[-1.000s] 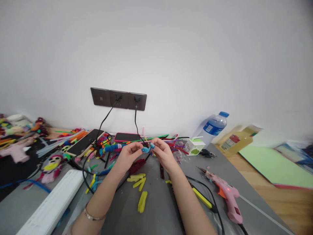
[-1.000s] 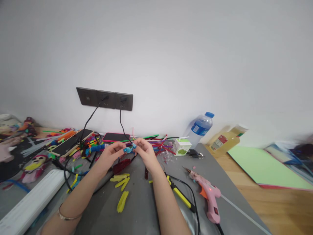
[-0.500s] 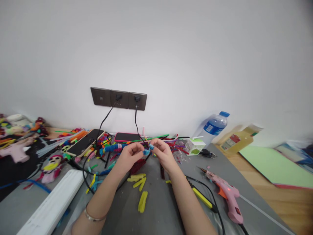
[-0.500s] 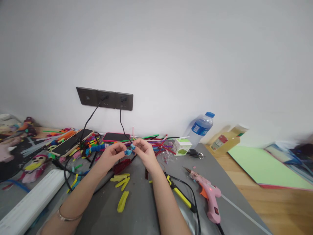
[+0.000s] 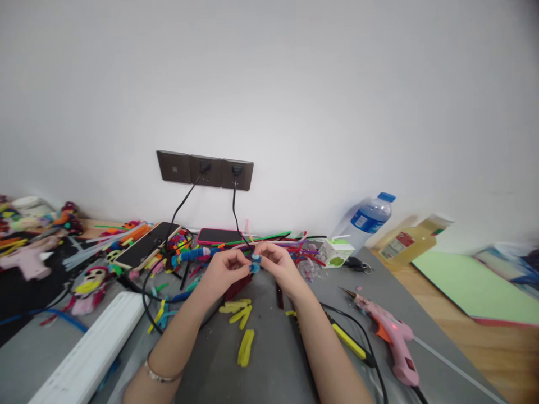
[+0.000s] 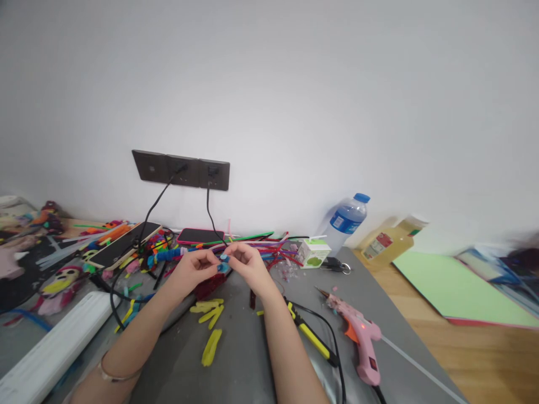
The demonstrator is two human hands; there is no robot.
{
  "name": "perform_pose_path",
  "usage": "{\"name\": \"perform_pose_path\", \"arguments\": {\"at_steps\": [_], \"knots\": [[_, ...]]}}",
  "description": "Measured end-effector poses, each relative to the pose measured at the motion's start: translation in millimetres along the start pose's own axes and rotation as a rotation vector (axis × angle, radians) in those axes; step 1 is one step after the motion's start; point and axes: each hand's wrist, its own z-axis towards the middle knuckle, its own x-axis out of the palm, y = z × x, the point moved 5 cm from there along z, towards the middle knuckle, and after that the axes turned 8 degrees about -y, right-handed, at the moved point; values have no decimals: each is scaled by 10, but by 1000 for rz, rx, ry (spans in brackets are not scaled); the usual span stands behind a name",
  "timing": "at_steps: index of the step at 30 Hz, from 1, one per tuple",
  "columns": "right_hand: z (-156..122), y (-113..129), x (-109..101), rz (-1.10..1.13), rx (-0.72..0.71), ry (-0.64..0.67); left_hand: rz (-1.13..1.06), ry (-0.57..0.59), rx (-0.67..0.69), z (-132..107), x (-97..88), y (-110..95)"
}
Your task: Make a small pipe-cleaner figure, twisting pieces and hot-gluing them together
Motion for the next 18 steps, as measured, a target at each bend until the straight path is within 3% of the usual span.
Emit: {"name": "perform_pose_path", "arguments": {"at_steps": [18], "knots": [[-29, -50, 35, -15, 83, 132, 89, 46, -12, -7, 9, 70]]}}
